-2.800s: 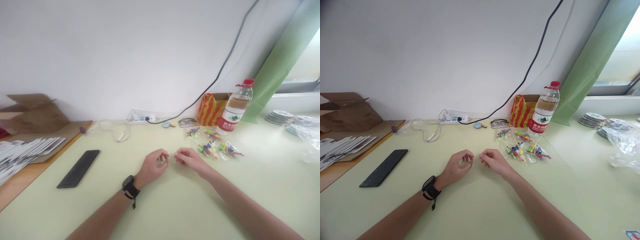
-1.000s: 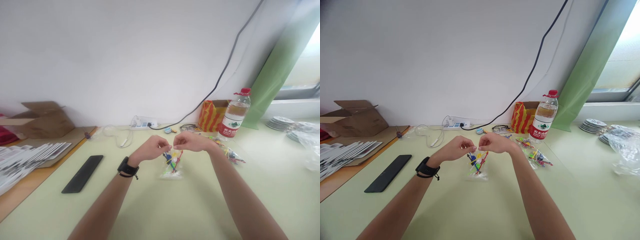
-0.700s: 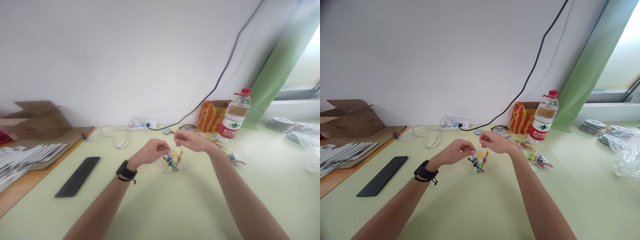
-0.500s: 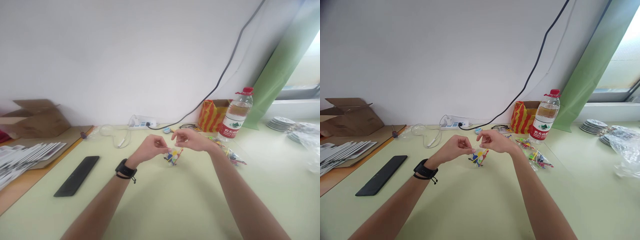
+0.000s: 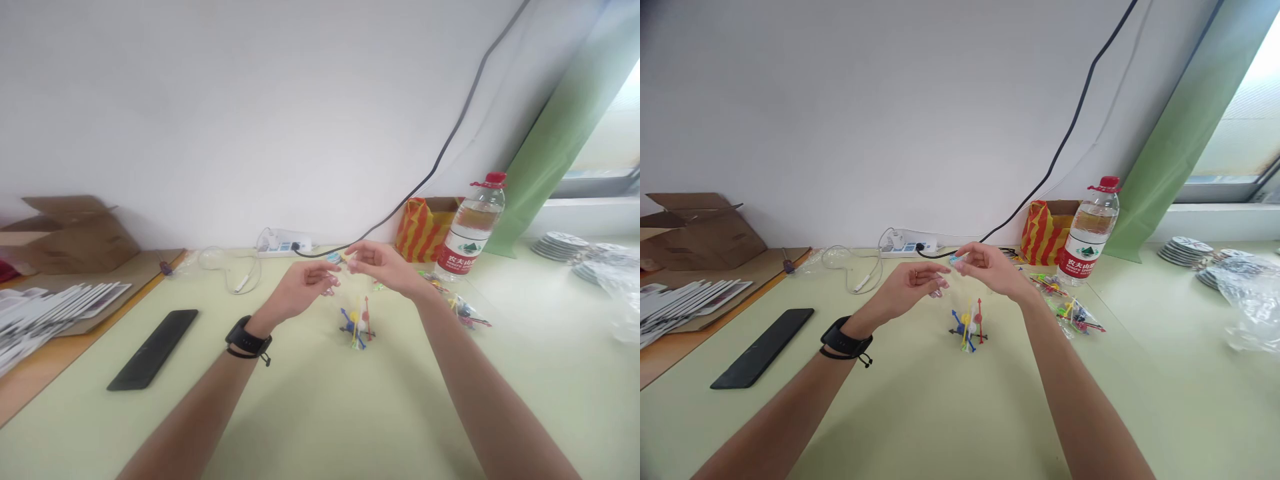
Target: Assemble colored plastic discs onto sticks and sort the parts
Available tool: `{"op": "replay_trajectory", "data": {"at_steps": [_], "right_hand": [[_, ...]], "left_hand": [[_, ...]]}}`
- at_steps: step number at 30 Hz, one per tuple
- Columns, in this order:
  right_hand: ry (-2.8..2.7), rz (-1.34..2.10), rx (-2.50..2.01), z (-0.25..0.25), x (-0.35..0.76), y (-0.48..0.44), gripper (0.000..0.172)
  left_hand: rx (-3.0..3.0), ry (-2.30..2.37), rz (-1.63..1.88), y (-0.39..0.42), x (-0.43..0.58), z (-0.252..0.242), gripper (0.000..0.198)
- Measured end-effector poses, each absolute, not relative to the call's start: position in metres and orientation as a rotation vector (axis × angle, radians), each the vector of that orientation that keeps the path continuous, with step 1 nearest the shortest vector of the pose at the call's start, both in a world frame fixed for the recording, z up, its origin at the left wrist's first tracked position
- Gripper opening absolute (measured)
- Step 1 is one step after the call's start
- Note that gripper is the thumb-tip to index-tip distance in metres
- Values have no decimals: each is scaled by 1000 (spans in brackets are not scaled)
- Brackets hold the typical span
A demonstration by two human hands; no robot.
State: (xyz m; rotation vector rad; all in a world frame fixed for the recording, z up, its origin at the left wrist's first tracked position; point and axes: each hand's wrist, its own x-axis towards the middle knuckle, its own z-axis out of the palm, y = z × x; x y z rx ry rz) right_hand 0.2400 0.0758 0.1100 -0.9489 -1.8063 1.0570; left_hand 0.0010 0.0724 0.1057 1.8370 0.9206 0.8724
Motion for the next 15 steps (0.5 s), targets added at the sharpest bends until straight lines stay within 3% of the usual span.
{"op": "replay_trajectory", "data": {"at_steps": [6, 10, 15], "right_hand": [[-1747, 1039, -1310, 79, 250, 94, 38], [-2169, 916, -1288, 57, 249, 104, 18], [-2322, 942, -1179, 44, 224, 99, 17]], "left_hand": [[1790, 1054, 973, 95, -39, 111, 52], [1870, 1350, 869, 127, -83, 86, 33], [2167, 1702, 784, 148, -107, 52, 37]]}}
